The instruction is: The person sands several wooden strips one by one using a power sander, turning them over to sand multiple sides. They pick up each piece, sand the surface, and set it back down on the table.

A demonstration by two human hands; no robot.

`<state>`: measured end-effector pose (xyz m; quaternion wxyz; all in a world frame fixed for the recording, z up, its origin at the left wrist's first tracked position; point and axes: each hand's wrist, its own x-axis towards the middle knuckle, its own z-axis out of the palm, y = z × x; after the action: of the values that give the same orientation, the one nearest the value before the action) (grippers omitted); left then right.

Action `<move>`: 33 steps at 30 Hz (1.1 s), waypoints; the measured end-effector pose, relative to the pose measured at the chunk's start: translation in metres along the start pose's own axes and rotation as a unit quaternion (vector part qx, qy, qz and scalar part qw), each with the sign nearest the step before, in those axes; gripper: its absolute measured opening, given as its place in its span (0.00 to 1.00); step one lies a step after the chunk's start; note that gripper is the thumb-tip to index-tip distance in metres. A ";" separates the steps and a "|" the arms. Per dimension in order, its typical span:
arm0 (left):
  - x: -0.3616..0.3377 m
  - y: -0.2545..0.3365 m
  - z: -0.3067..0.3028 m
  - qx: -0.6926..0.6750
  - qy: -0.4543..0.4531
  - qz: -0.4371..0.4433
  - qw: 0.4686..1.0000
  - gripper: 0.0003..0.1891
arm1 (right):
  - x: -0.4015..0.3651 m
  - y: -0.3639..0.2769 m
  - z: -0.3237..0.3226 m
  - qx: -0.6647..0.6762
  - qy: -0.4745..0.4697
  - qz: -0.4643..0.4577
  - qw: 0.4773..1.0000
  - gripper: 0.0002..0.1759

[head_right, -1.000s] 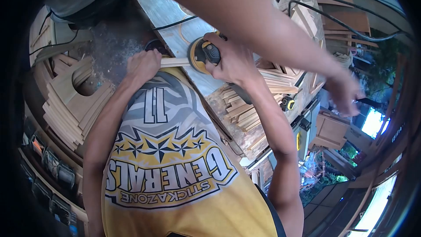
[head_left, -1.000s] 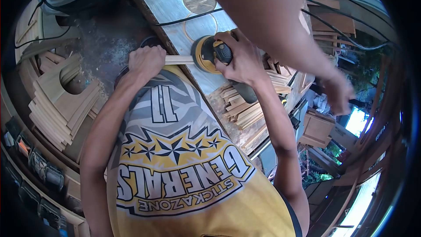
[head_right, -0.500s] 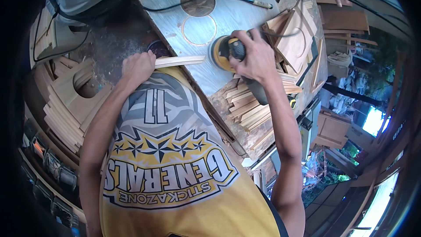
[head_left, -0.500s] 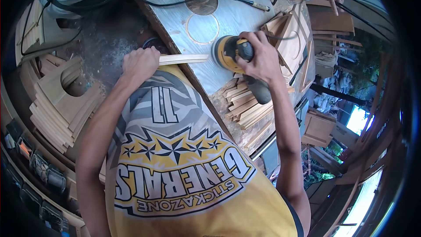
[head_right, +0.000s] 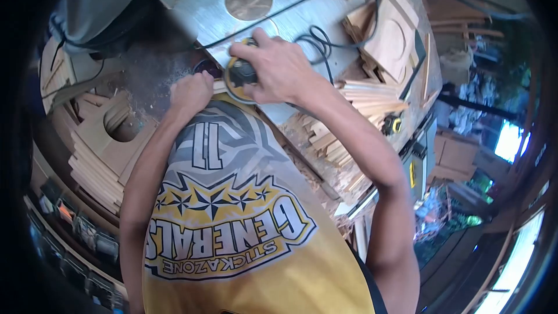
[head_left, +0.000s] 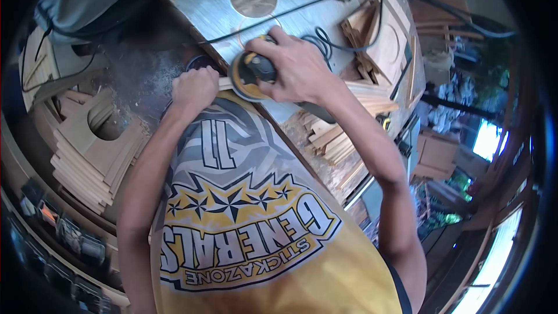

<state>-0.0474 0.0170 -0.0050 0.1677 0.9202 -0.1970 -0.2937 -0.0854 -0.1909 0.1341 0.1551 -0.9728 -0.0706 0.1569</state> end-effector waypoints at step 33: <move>-0.144 0.101 -0.207 -0.217 0.189 0.281 0.916 0.17 | 0.021 0.087 -0.013 0.016 0.191 0.251 0.949 0.38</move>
<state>-0.0564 0.0355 0.2658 0.4732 0.8062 -0.3433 -0.0907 -0.0540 -0.2730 0.1121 0.1372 -0.9681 0.2095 0.0034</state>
